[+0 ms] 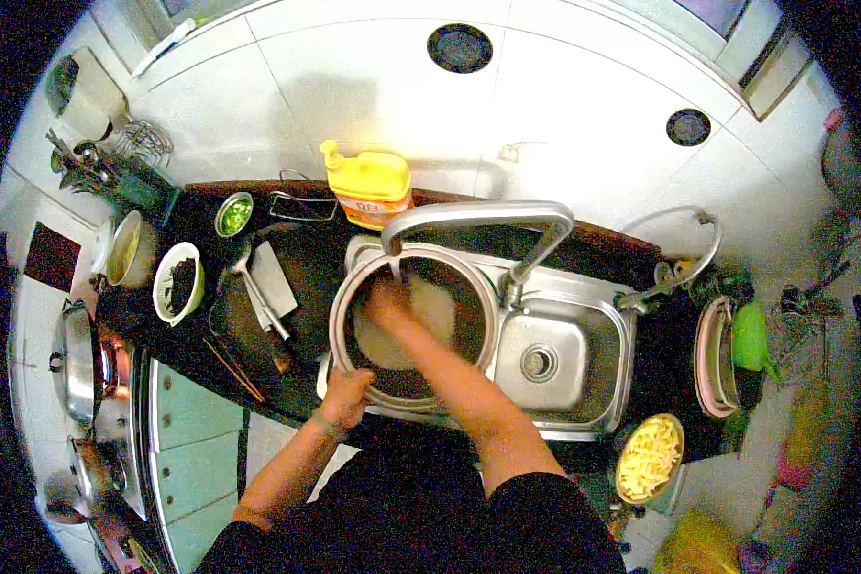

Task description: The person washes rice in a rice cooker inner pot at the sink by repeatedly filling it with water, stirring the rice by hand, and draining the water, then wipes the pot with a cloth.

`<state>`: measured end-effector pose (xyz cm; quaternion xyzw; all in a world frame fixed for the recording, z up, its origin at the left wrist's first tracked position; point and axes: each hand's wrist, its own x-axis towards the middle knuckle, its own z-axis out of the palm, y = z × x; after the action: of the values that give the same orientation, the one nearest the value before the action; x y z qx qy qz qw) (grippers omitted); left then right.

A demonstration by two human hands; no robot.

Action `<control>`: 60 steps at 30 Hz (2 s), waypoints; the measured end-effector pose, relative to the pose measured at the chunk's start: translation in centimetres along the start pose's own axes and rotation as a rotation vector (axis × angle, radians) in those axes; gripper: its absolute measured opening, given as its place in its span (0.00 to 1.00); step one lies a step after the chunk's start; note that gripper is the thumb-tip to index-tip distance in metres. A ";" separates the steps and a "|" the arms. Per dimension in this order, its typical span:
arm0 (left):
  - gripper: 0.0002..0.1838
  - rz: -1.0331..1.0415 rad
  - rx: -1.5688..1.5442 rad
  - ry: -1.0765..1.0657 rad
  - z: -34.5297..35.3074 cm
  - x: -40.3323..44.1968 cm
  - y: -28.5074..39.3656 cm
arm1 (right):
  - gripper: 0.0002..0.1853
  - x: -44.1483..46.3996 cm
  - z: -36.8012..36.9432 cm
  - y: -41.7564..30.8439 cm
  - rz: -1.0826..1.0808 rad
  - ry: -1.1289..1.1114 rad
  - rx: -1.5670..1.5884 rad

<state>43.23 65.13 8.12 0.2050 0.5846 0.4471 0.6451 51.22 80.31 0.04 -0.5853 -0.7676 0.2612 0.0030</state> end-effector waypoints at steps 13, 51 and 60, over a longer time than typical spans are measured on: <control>0.13 -0.068 -0.150 0.045 1.1 0.3 1.2 | 0.27 -8.2 2.7 4.1 -0.026 -0.076 -0.346; 0.19 -0.279 -0.018 0.013 0.6 0.9 -0.2 | 0.12 -1.0 -0.4 0.0 0.008 -0.170 -0.152; 0.04 -0.157 -0.159 0.040 0.2 0.6 0.9 | 0.15 -4.2 -2.2 5.2 -0.392 -0.140 -0.269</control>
<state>43.11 66.18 8.52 0.0976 0.5744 0.4443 0.6806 57.93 78.28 1.05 -0.4008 -0.8927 0.1908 -0.0777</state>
